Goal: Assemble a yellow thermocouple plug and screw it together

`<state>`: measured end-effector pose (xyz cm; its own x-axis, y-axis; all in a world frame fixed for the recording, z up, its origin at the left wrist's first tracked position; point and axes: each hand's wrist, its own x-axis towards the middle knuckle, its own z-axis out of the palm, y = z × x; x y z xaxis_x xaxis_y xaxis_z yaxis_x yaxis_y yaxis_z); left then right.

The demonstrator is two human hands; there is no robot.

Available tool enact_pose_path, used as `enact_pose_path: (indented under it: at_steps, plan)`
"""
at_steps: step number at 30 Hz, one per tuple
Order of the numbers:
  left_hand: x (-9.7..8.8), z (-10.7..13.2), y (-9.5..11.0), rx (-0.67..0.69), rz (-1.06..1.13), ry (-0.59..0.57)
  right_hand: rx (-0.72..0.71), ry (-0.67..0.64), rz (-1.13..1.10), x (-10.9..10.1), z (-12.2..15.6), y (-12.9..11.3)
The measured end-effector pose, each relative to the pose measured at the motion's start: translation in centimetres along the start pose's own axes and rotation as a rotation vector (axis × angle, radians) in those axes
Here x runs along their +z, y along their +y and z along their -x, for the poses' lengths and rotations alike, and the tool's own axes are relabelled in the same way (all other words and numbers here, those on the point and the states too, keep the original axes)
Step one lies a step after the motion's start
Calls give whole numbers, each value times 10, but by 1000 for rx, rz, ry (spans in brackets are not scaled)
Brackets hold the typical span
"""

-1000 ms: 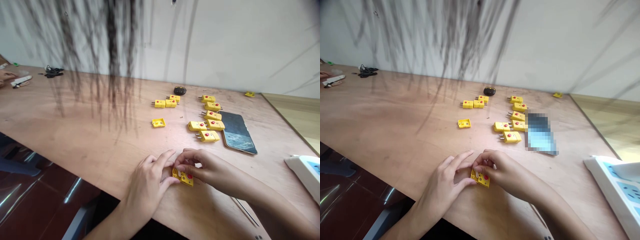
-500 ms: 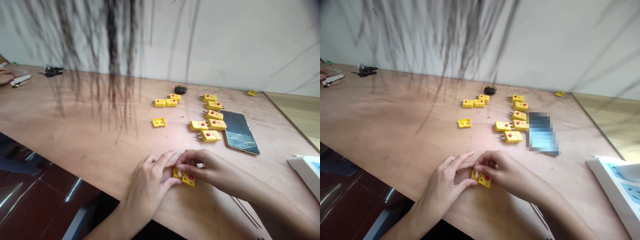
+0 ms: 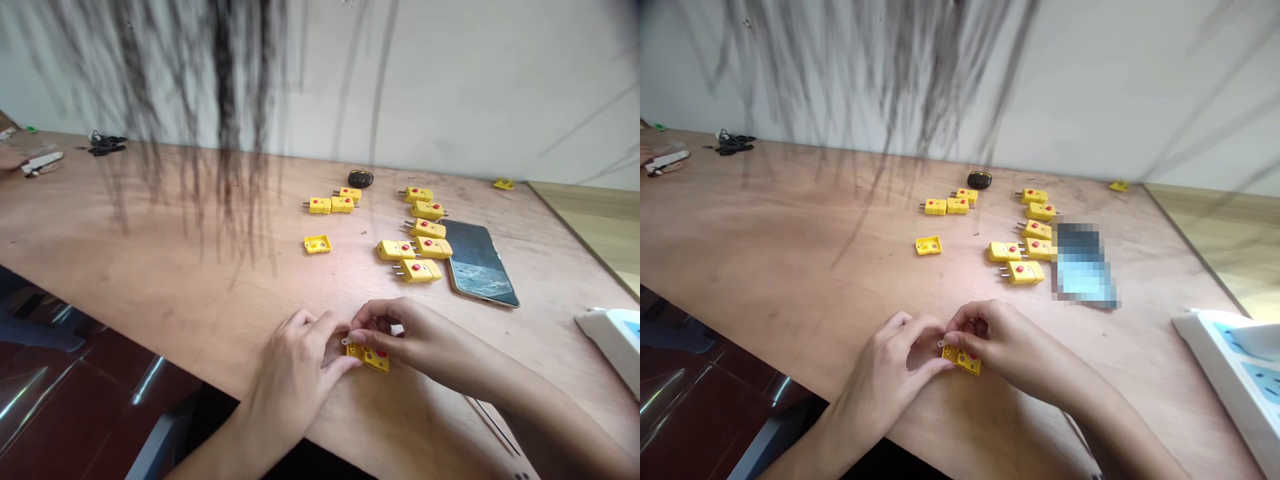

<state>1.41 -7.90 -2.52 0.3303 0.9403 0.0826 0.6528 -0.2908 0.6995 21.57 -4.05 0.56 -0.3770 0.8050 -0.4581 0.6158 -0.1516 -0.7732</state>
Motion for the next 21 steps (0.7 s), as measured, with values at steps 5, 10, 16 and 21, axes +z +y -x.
enact_pose_path:
  at_steps: [5,10,16,21]
  plan:
    - [-14,0,-4,171,73,-70,-47,31,-7,-1,1,-4]
    - [-25,-4,-10,318,82,-110,-62,62,92,0,3,-7]
    - [-24,-7,-11,425,-3,-109,-48,64,94,0,4,-6]
    - [-23,-8,-14,468,-113,-110,-63,52,90,-1,3,-4]
